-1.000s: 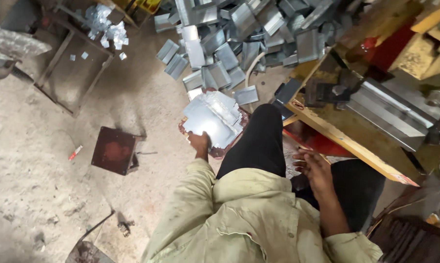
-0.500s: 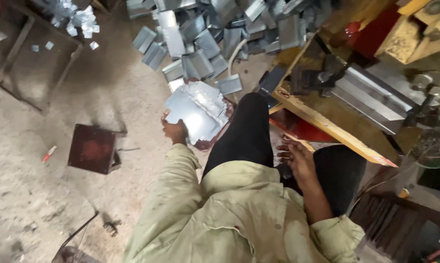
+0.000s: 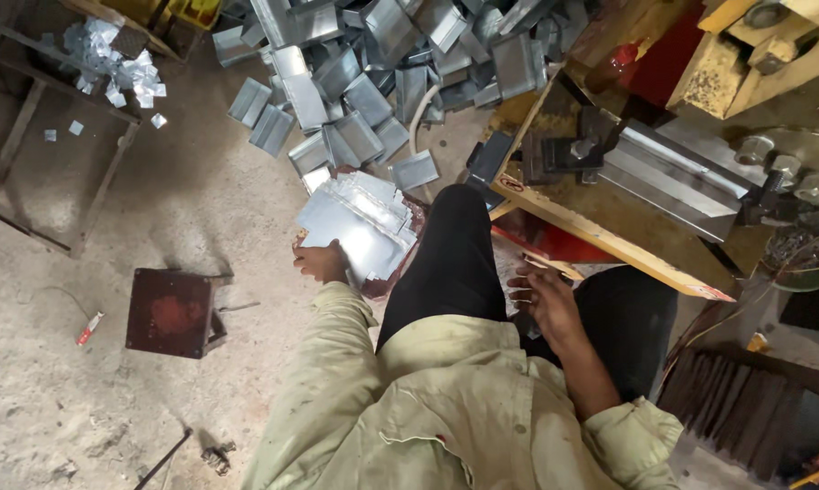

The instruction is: The person picks up metal sheets, places them individually into a bending machine, and operates the machine to form the metal parts.

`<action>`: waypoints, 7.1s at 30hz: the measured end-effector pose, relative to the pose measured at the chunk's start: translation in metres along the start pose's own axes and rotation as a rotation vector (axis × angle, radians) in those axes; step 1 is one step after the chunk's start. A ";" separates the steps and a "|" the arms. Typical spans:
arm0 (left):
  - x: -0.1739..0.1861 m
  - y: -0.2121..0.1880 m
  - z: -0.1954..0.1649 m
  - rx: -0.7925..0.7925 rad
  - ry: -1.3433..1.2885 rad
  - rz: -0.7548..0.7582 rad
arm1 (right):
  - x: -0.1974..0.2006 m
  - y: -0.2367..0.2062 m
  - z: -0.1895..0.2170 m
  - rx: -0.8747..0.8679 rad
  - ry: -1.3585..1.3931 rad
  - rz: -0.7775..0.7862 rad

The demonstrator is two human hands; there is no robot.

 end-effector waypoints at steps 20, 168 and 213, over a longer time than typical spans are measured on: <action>-0.057 -0.039 -0.037 -1.286 0.981 0.325 | 0.009 0.002 0.001 -0.045 -0.011 -0.087; -0.048 -0.359 -0.067 -0.985 -0.408 1.593 | 0.061 -0.056 0.099 0.619 0.176 -0.121; 0.006 -0.363 -0.082 -0.630 -0.596 1.887 | 0.048 -0.080 0.141 0.757 0.366 -0.015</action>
Point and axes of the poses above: each hand's wrist, its own y-axis towards the middle knuckle, its own x-axis out of the back of the hand, z = x × y, the point moved 1 cm from there along y, towards the middle knuckle, and after that the axes turned 6 degrees about y, right-handed, at the moved point
